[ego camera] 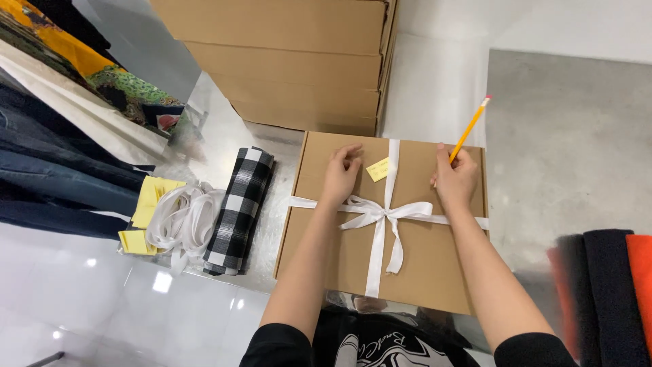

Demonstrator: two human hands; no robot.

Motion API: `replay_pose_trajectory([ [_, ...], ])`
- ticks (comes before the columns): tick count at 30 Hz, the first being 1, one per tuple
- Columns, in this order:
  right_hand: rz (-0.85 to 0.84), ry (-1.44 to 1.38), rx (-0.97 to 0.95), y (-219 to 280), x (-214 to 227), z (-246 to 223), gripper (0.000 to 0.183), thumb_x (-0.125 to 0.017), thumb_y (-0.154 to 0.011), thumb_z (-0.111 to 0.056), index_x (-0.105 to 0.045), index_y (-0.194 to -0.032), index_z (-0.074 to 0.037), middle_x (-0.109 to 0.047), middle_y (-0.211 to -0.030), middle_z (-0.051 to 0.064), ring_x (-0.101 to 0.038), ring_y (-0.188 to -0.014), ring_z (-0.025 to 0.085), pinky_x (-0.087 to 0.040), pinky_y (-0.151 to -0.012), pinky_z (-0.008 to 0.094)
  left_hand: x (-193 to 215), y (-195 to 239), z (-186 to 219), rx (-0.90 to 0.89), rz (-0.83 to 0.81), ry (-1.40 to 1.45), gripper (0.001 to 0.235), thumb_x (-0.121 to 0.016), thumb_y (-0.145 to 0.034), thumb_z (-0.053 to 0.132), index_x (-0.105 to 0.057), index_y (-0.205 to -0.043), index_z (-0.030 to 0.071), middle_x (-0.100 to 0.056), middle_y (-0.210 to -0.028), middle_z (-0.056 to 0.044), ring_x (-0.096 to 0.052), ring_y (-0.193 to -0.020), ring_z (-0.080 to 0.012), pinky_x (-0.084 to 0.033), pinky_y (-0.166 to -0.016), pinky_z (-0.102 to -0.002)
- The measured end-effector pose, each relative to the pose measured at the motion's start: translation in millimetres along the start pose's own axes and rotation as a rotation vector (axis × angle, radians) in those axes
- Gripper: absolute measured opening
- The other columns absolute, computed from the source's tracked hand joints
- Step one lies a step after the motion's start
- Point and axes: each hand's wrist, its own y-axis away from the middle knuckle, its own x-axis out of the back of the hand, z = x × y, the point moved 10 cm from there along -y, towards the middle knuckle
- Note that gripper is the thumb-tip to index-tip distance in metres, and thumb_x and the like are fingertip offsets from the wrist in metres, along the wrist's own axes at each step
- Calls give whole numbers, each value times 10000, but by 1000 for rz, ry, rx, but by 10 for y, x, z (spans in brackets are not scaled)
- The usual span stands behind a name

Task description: The person ties a white ribbon around a cardboard box and writes on a yellow sticky note attached to it. Then, they wrap a rolled orange fabric item in bubble wrap on a metal table.

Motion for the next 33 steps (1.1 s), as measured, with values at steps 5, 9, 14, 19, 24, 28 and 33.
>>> replay_pose_trajectory([
  [5, -53, 20, 32, 22, -46, -57, 294, -621, -1150, -302, -693, -940, -109, -492, -495, 47, -546, -421, 161, -406, -448, 272, -11, -58, -128, -8, 37, 70, 341, -729, -975, 150, -767, -1302, 242, -649, -1131, -78, -745, -908, -192, -607, -839, -350],
  [9, -178, 11, 65, 123, -149, -305, 357, -496, -1202, -313, -748, -1042, -119, -416, -480, 22, -493, -454, 144, -372, -497, 245, -74, -90, -307, 42, -48, 193, 449, -732, -1028, 255, -648, -1466, 204, -710, -1268, -118, -713, -1053, -209, -583, -941, -384],
  [14, -390, 137, 164, -83, -281, -191, 259, -603, -1155, -294, -792, -1041, -160, -433, -457, 16, -461, -483, 122, -384, -530, 248, -237, -151, -470, 7, -88, 355, 730, -721, -1050, 223, -325, -1645, 73, -617, -1335, -224, -652, -1170, -298, -534, -1056, -473],
  [19, -469, 652, 463, 117, -681, -1028, 197, -747, -997, -382, -866, -973, -227, -556, -553, -32, -410, -564, 93, -351, -594, 294, -60, 9, -7, 193, -86, 517, 915, -748, -905, 377, -284, -1661, 152, -647, -1266, -61, -589, -994, -113, -536, -912, -285],
  [24, -713, 909, 302, 458, -1720, -1434, 379, -583, -1000, -528, -834, -1126, -274, -845, -1060, -33, -740, -971, 230, -514, -848, 373, 443, 117, 390, 96, -25, 581, 281, -681, -1055, 391, -800, -1062, 137, -770, -975, 47, -676, -961, -46, -515, -955, -219],
  [28, -730, 796, 406, 970, -2615, -1593, 262, -626, -1017, -306, -800, -1188, -211, -844, -1023, 138, -770, -1028, 419, -592, -938, 563, 1227, -240, -136, 344, 152, 686, 237, -808, -1025, 338, -744, -936, 129, -712, -774, -3, -688, -606, -101, -510, -435, -186],
  [33, -608, 655, 489, 1249, -3270, -1133, 603, -713, -967, -425, -582, -1538, -282, -627, -1404, 147, -573, -1363, 419, -473, -1137, 546, 2509, -824, -934, 480, 258, 577, 396, -732, -1024, 409, -735, -1020, 12, -751, -823, -58, -698, -663, -105, -579, -476, -196],
])
